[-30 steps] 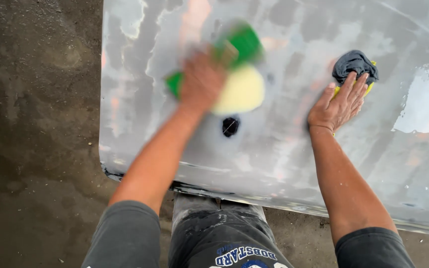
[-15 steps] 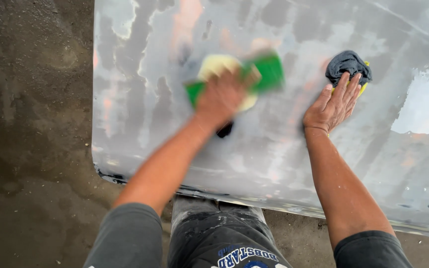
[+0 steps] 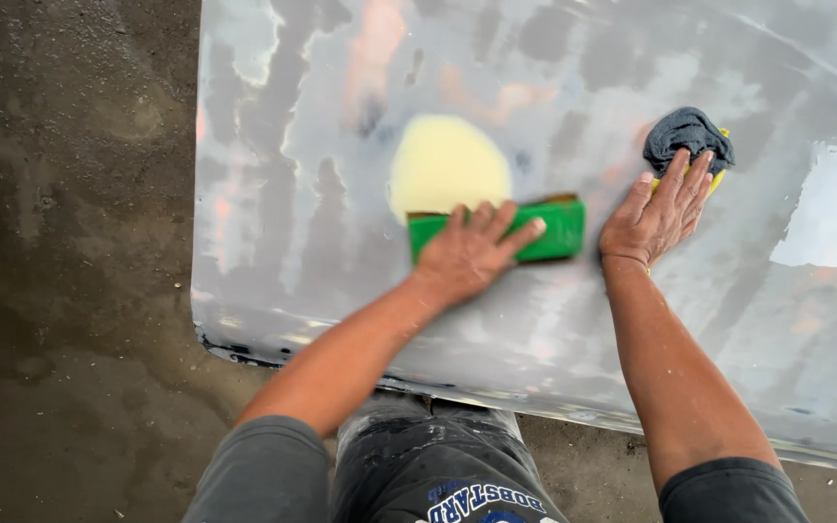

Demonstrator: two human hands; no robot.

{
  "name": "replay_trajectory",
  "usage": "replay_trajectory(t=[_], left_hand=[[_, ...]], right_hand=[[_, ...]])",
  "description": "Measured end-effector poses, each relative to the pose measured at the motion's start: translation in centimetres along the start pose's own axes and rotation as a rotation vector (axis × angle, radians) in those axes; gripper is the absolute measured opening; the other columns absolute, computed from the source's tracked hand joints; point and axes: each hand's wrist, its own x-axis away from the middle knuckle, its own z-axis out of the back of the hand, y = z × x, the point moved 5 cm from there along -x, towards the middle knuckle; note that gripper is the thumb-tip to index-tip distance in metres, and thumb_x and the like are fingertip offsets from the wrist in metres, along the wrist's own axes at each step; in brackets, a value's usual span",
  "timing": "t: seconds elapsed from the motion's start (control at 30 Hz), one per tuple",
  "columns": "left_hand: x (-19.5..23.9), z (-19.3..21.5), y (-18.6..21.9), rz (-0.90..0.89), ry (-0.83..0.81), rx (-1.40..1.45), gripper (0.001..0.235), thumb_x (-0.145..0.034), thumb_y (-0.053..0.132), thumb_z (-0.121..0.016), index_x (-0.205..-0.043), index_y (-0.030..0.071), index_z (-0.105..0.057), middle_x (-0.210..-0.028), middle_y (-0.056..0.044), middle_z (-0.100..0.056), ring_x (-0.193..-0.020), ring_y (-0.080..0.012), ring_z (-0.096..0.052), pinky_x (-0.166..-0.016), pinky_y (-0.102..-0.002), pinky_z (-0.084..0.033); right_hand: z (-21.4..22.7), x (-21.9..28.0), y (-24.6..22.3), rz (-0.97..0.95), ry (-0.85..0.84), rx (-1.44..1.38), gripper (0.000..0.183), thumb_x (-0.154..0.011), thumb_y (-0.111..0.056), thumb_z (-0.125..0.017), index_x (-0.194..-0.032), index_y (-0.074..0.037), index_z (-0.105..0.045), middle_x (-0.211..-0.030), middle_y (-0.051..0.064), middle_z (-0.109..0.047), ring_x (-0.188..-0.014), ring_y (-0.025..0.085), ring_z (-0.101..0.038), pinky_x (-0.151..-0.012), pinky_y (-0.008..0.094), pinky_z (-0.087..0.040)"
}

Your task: The person sands a large, white car door with a green sanding block, focusing on the area around the fuel cap. They periodically wipe the surface with a cloth and dip the sanding block into a green bucket of water before resuming sanding.

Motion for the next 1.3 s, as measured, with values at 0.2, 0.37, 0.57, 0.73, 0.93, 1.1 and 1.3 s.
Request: replay_trajectory(t=[0.2, 0.37, 0.57, 0.73, 0.93, 1.1, 1.3], left_hand=[[2.2, 10.8, -23.7, 0.951, 0.099, -0.264, 0.068, -0.105, 0.042, -0.054, -0.162, 0.024, -0.022, -0.154, -0.029, -0.038, -0.130, -0.0485, -0.046, -0.099, -0.065, -0.040], [0.9, 5.8, -17.6, 0.855, 0.184, -0.335, 0.073, -0.102, 0.047, -0.053, -0.162, 0.022, -0.020, -0.151, -0.030, -0.039, -0.130, -0.0485, -0.047, -0.102, -0.066, -0.041], [-1.4, -2.1, -0.2, 0.051, -0.167, -0.090, 0.063, -0.095, 0.023, -0.046, -0.157, 0.022, -0.032, -0.151, -0.024, -0.046, -0.128, -0.0410, -0.051, -0.101, -0.063, -0.045], [-1.5, 5.7, -14.3, 0.225, -0.209, -0.386, 0.058, -0.106, 0.015, -0.047, -0.163, 0.017, -0.036, -0.146, -0.024, -0.051, -0.125, -0.0438, -0.054, -0.094, -0.064, -0.047], [10.1, 12.8, -24.6, 0.928, 0.267, -0.307, 0.067, -0.112, 0.042, -0.060, -0.166, 0.021, -0.026, -0.157, -0.025, -0.038, -0.133, -0.0442, -0.044, -0.106, -0.059, -0.039], [18.3, 11.6, -16.9, 0.961, 0.226, -0.303, 0.076, -0.102, 0.043, -0.068, -0.164, 0.020, -0.031, -0.149, -0.025, -0.041, -0.124, -0.0440, -0.045, -0.100, -0.059, -0.038], [23.7, 10.7, -15.1, 0.992, 0.252, -0.297, 0.079, -0.099, 0.042, -0.069, -0.163, 0.017, -0.032, -0.148, -0.025, -0.042, -0.122, -0.0444, -0.046, -0.098, -0.059, -0.039]], right_hand=[[0.4, 0.4, -0.5, -0.009, -0.009, 0.024, 0.060, -0.113, -0.039, -0.041, -0.167, -0.016, -0.032, -0.175, 0.005, -0.018, -0.162, 0.033, -0.016, -0.129, 0.051, -0.010], [0.6, 0.4, -0.9, -0.004, -0.004, 0.036, 0.060, -0.114, -0.040, -0.041, -0.167, -0.015, -0.032, -0.176, 0.006, -0.017, -0.162, 0.033, -0.016, -0.130, 0.050, -0.011], [0.0, 0.3, -0.3, -0.004, 0.006, 0.028, 0.059, -0.114, -0.041, -0.040, -0.167, -0.017, -0.033, -0.176, 0.005, -0.019, -0.162, 0.032, -0.018, -0.130, 0.050, -0.012], [0.1, 0.5, 0.0, 0.009, 0.006, 0.030, 0.060, -0.114, -0.041, -0.041, -0.168, -0.017, -0.032, -0.176, 0.005, -0.019, -0.163, 0.033, -0.018, -0.131, 0.050, -0.012], [-1.2, -0.4, 0.2, 0.038, -0.022, 0.073, 0.068, -0.115, -0.048, -0.049, -0.170, -0.014, -0.027, -0.177, 0.010, -0.014, -0.163, 0.036, -0.014, -0.132, 0.051, -0.010], [-2.3, -0.6, -6.5, 0.114, -0.067, 0.072, 0.077, -0.114, -0.042, -0.058, -0.172, -0.007, -0.020, -0.178, 0.017, -0.007, -0.164, 0.039, -0.009, -0.132, 0.053, -0.008], [-9.5, 0.9, -24.9, 0.631, -0.241, 0.006, 0.077, -0.108, -0.035, -0.068, -0.169, -0.010, -0.029, -0.177, 0.016, -0.015, -0.163, 0.040, -0.013, -0.131, 0.057, -0.012]])
